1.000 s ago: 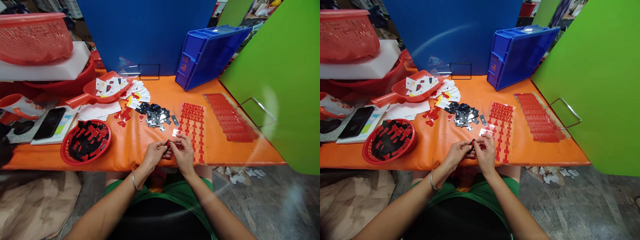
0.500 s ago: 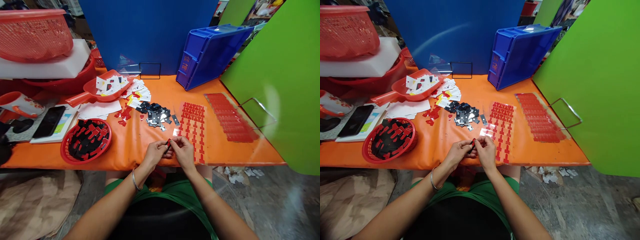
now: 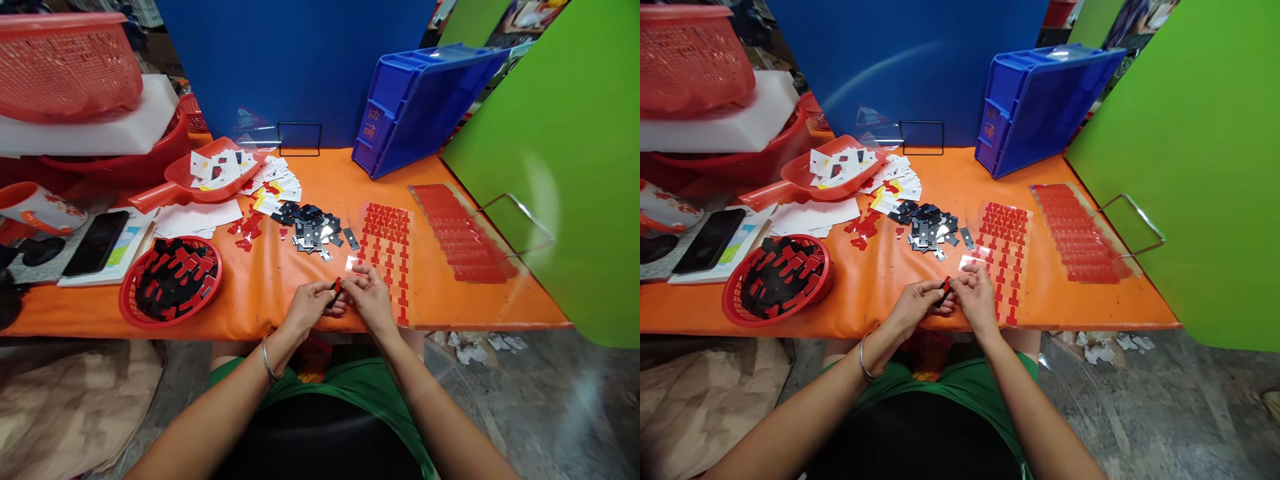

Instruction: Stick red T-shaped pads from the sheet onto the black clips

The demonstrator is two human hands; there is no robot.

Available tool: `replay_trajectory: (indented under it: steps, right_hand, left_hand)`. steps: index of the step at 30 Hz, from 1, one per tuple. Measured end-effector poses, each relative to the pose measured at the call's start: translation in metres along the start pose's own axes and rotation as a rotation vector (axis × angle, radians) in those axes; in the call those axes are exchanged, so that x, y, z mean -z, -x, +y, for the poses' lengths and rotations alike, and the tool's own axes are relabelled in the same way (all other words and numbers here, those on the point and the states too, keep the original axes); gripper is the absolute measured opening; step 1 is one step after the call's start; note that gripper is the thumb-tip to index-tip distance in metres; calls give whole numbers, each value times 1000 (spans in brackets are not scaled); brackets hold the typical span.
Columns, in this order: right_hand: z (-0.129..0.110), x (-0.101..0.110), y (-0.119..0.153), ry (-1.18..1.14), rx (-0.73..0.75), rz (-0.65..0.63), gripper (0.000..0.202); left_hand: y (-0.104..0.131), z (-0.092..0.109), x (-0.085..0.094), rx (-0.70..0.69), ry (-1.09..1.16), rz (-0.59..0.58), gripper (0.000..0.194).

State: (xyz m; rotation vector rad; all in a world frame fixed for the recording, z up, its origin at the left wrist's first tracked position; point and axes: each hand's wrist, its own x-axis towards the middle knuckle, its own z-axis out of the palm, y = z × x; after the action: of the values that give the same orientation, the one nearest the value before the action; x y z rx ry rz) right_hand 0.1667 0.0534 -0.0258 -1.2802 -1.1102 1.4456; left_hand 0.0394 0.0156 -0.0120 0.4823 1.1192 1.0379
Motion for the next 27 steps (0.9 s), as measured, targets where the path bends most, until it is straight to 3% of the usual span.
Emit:
replay_trajectory:
  steps: [3,8,14,20,24,27]
  right_hand:
    - [0,5,-2,30,-57,-53,39]
    - [-1,4,-2,123,-13,-124,34]
    - [0,3,-2,182,36,-102,30]
    - [2,2,-1,284,95,-99,39]
    - [1,1,1,320,83,-84,49]
    - [-9,-3,4,421,209,-101,40]
  left_hand:
    - [0,1,-1,6,1,15,17]
    - [0,1,-2,12,5,7,17]
    - [0,0,4,-27,10,-98,28]
    - [1,-1,-1,-16,-16,12,27]
    - [18,20,2,-109,-45,-15,30]
    - [41,52,27,-307,-147,99,35]
